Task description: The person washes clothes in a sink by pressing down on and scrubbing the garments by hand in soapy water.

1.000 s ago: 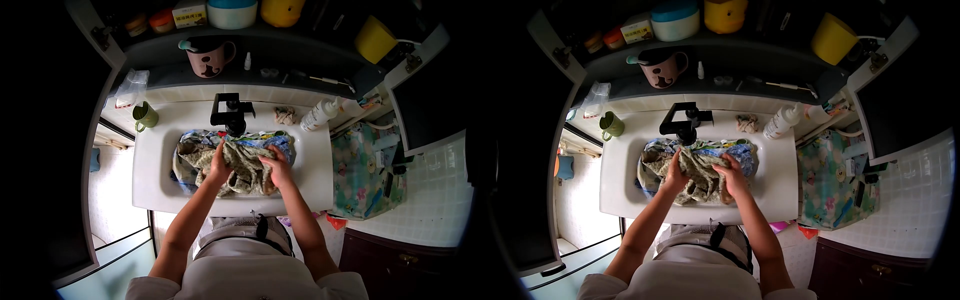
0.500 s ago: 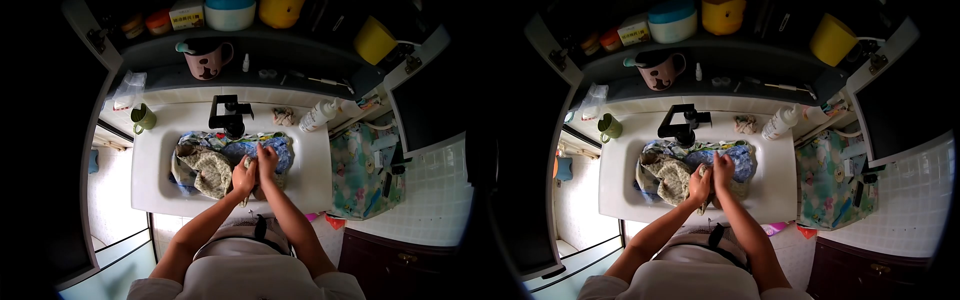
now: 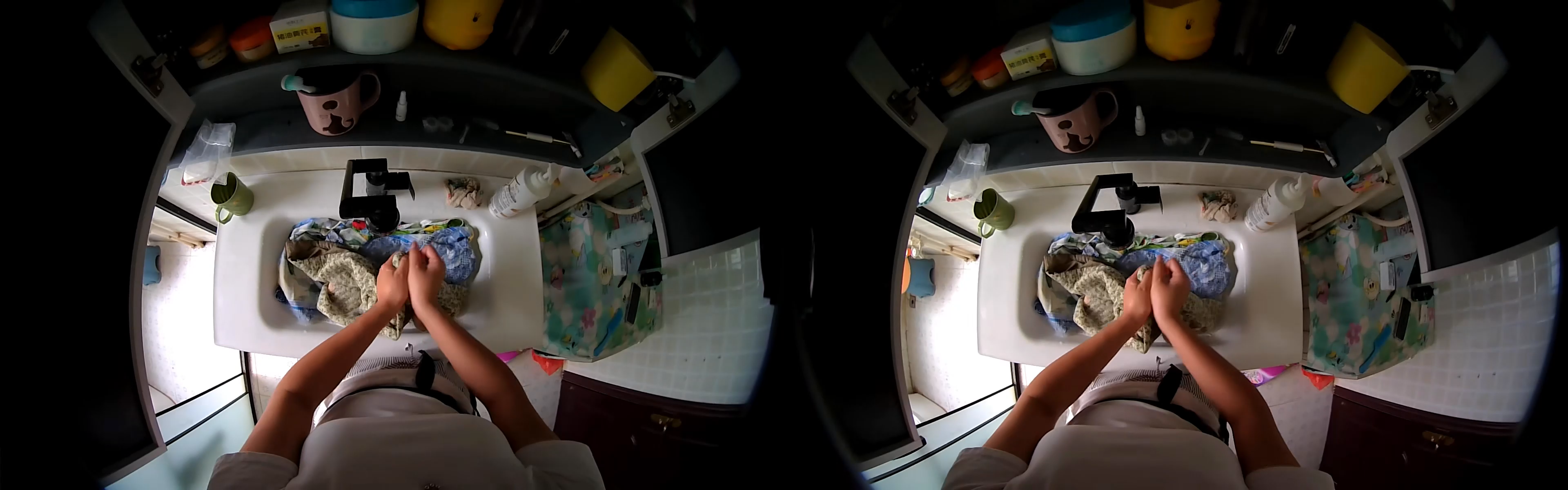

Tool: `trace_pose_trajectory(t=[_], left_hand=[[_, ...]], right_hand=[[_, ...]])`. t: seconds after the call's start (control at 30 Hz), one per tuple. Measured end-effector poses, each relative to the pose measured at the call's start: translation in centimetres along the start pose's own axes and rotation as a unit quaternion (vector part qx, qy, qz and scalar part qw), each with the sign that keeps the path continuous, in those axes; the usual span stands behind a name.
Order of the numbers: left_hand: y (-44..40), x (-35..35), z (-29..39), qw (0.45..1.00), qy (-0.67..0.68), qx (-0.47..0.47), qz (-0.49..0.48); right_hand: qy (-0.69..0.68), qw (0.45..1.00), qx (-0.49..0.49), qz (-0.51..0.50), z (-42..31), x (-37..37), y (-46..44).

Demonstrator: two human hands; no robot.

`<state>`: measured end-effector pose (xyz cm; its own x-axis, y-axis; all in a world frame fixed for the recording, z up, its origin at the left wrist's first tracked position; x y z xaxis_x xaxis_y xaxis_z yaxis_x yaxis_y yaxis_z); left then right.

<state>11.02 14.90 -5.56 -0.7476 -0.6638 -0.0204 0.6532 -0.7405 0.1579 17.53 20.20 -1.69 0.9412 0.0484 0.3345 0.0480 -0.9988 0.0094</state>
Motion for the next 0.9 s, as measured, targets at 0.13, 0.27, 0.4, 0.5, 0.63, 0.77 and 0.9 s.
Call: trace_pose_trajectory(t=[0.13, 0.27, 0.4, 0.5, 0.63, 0.77, 0.9], left_hand=[[-1.1, 0.6, -2.8, 0.993, 0.106, 0.038, -0.040], [0.8, 1.8, 0.9, 0.970, 0.129, 0.168, -0.120], [1.4, 2.7, 1.4, 0.951, 0.168, 0.147, -0.216], [1.8, 3.1, 0.9, 0.953, 0.212, 0.108, -0.187], [1.7, 5.7, 2.3, 0.964, 0.232, 0.094, -0.089], [1.4, 10.4, -0.4, 0.961, 0.267, 0.070, -0.011], [1.5, 12.2, 1.7, 0.949, 0.307, 0.061, 0.033]], right_hand=[[-0.001, 0.997, 0.010, -0.073, -0.4, -0.7, 1.7], [-0.149, 0.966, -0.144, -0.153, 2.0, -0.6, -0.7], [-0.214, 0.925, -0.200, -0.241, 1.6, 0.8, -0.9], [-0.204, 0.906, -0.146, -0.341, 3.8, 1.4, -1.4], [0.094, 0.852, -0.086, -0.508, 6.1, 3.9, 0.0], [0.203, 0.870, 0.018, -0.449, 7.4, 5.0, -0.3], [0.246, 0.880, 0.045, -0.404, 7.6, 4.0, -1.5]])
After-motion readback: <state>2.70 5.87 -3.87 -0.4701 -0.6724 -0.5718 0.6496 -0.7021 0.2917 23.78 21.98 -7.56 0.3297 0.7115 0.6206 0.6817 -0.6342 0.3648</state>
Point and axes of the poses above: each hand's wrist, its own y-axis away from the middle knuckle, its own x-axis out of the back of the hand, z = x × y, the point moved 3 cm from there along -y, towards the middle knuckle, and after that the axes turned 9 degrees about -x, right-handed, at the moved point
